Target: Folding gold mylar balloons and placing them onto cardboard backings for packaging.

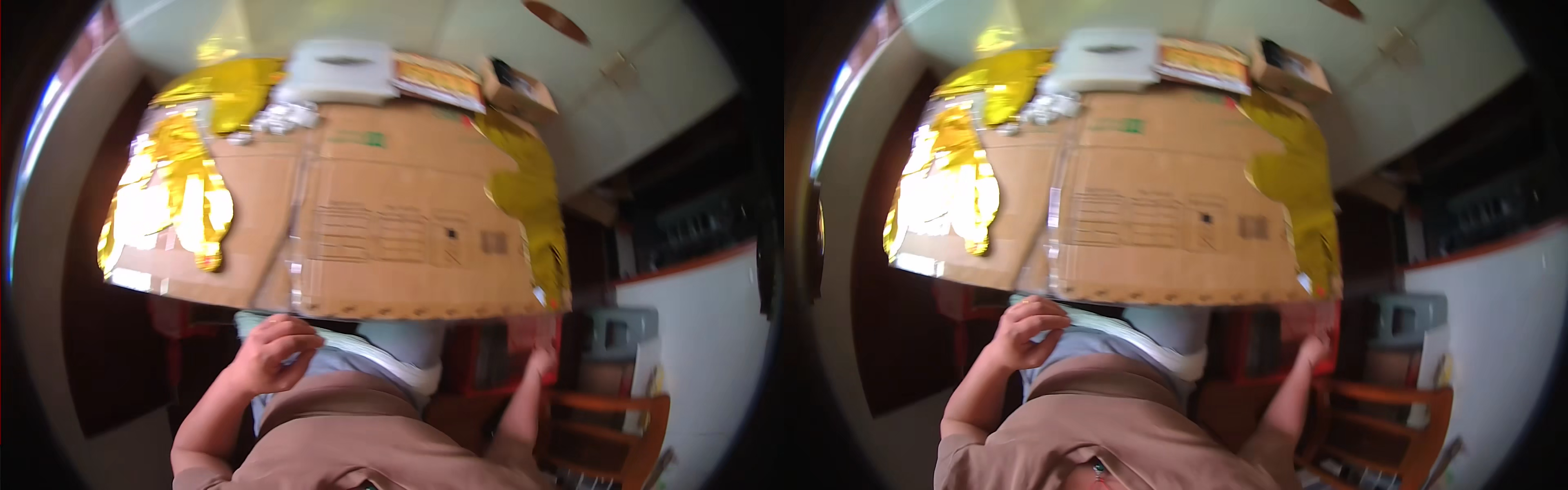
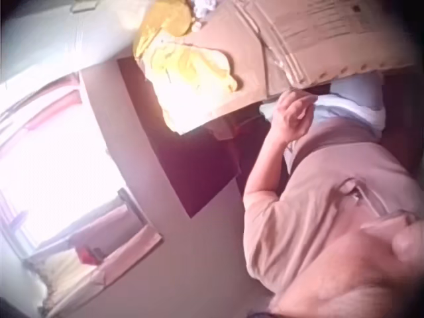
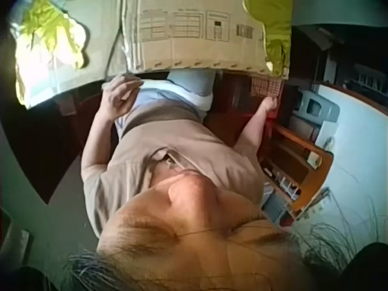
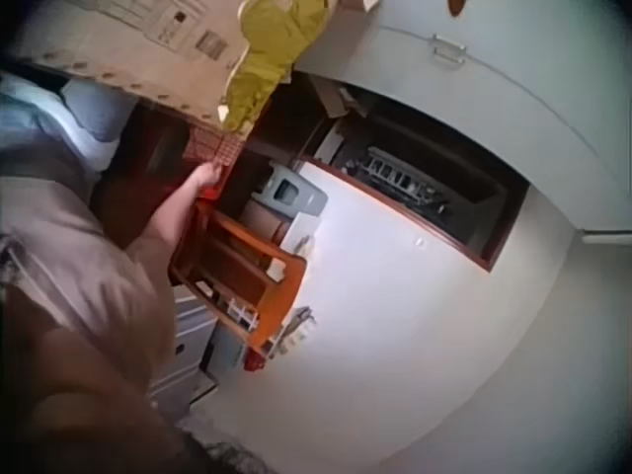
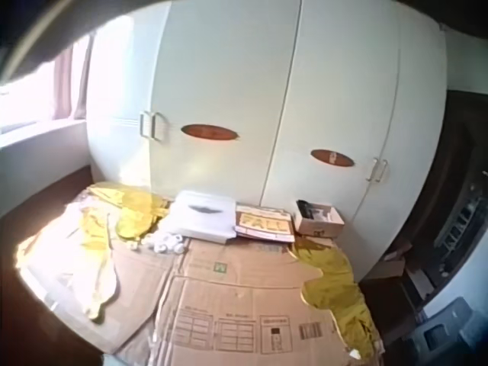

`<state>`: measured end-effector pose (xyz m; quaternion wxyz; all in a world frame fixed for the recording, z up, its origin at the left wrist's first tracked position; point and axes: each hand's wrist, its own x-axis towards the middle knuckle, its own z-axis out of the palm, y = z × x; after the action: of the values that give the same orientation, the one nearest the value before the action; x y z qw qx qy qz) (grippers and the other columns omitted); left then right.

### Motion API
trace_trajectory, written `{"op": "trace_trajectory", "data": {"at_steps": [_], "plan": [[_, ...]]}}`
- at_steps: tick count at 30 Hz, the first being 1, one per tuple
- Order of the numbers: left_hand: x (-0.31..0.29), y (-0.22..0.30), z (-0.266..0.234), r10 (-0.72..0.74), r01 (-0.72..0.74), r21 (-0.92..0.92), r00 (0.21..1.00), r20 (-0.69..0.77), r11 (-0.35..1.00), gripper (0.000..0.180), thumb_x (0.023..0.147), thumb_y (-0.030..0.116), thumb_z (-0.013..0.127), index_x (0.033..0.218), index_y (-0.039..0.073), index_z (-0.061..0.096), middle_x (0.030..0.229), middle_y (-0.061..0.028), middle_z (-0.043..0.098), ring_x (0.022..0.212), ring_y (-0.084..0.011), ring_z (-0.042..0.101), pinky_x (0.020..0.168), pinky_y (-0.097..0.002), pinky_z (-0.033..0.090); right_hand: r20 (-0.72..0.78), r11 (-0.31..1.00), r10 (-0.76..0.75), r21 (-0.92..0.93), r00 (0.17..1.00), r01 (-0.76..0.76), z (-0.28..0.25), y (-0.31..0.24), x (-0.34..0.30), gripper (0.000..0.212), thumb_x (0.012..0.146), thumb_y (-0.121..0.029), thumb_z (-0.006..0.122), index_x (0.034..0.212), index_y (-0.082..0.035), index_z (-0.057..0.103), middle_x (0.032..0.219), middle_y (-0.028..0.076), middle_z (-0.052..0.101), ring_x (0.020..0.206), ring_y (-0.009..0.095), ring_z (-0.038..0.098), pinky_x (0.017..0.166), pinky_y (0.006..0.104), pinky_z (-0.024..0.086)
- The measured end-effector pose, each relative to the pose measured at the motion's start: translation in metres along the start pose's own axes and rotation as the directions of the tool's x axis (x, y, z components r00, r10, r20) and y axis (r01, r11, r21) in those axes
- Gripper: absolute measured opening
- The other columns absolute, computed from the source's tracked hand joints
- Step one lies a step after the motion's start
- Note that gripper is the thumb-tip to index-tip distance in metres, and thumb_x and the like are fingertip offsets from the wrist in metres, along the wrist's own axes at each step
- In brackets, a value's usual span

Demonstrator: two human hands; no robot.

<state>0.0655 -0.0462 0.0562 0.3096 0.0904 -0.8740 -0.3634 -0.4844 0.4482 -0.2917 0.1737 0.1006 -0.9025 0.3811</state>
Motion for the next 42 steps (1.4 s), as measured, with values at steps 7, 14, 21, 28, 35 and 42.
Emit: {"op": "trace_trajectory", "data": {"at_steps": [7, 14, 21, 28, 35, 42], "plan": [[-0.021, -0.013, -0.074, -0.065, 0.098, 0.199, 0.984, -0.166, 0.975, 0.026, 0.075, -0.010, 0.069, 0.098, 0.003, 0.069, 0.086, -0.0102, 0.068, 0.078, -0.0265, 0.068, 0.068, -0.0354, 0.054, -0.262, 0.976, -0.080, 0.175, 0.962, 0.129, -0.102, -0.391, -0.025, 0.027, 0.102, -0.016, 0.050, 0.093, 0.002, 0.067, 0.089, 0.008, 0.064, 0.083, 0.017, 0.057, 0.076, 0.0304, 0.049], [-0.035, -0.054, -0.142, -0.122, 0.208, 0.532, 0.974, -0.193, 0.821, 0.023, 0.080, 0.007, 0.074, 0.102, 0.009, 0.069, 0.106, -0.0084, 0.067, 0.096, -0.0303, 0.066, 0.084, -0.0400, 0.054, 0.357, 0.516, -0.839, 0.760, 0.411, 0.395, -0.006, -0.668, -0.107, 0.007, 0.090, 0.000, 0.065, 0.094, 0.001, 0.071, 0.091, 0.011, 0.067, 0.083, 0.022, 0.066, 0.076, 0.0323, 0.053], [-0.035, -0.115, -0.156, 0.030, -0.095, 0.561, 0.992, 0.123, 0.822, 0.025, 0.077, 0.012, 0.065, 0.101, 0.004, 0.066, 0.104, -0.0098, 0.064, 0.096, -0.0276, 0.064, 0.085, -0.0385, 0.053, 0.195, 0.122, -0.943, 0.956, -0.269, 0.266, 0.113, -0.805, -0.189, 0.016, 0.089, -0.005, 0.061, 0.101, -0.002, 0.070, 0.100, 0.015, 0.070, 0.094, 0.034, 0.066, 0.087, 0.0411, 0.053], [-0.028, -0.126, -0.169, -0.311, 0.322, 0.241, 0.947, -0.085, 0.916, 0.015, 0.081, 0.011, 0.074, 0.091, 0.000, 0.072, 0.091, -0.0099, 0.071, 0.086, -0.0260, 0.069, 0.078, -0.0360, 0.056, 0.405, 0.355, -0.740, 0.913, -0.537, 0.200, 0.157, -0.823, -0.200, 0.027, 0.089, -0.010, 0.061, 0.113, -0.001, 0.070, 0.103, 0.016, 0.070, 0.098, 0.033, 0.066, 0.090, 0.0384, 0.053], [-0.003, -0.143, -0.184, -0.790, 0.728, -0.372, 0.613, -0.022, 0.576, 0.025, 0.082, 0.023, 0.083, 0.086, 0.000, 0.072, 0.071, -0.0009, 0.067, 0.064, -0.0062, 0.058, 0.056, -0.0275, 0.048, 0.503, 0.434, -0.736, 0.864, -0.454, 0.254, 0.147, -0.834, -0.211, 0.028, 0.090, -0.019, 0.065, 0.111, -0.002, 0.071, 0.099, 0.015, 0.069, 0.095, 0.030, 0.066, 0.088, 0.0387, 0.053], [0.008, -0.133, -0.180, 0.023, 0.226, 0.486, 0.890, -0.456, 0.844, 0.015, 0.078, 0.008, 0.078, 0.090, 0.005, 0.069, 0.084, -0.0050, 0.062, 0.067, -0.0176, 0.057, 0.060, -0.0326, 0.047, 0.660, 0.643, -0.696, 0.748, -0.282, 0.164, 0.179, -0.834, -0.231, 0.020, 0.086, -0.018, 0.072, 0.097, -0.002, 0.074, 0.085, 0.012, 0.069, 0.079, 0.022, 0.068, 0.074, 0.0351, 0.053]]}}
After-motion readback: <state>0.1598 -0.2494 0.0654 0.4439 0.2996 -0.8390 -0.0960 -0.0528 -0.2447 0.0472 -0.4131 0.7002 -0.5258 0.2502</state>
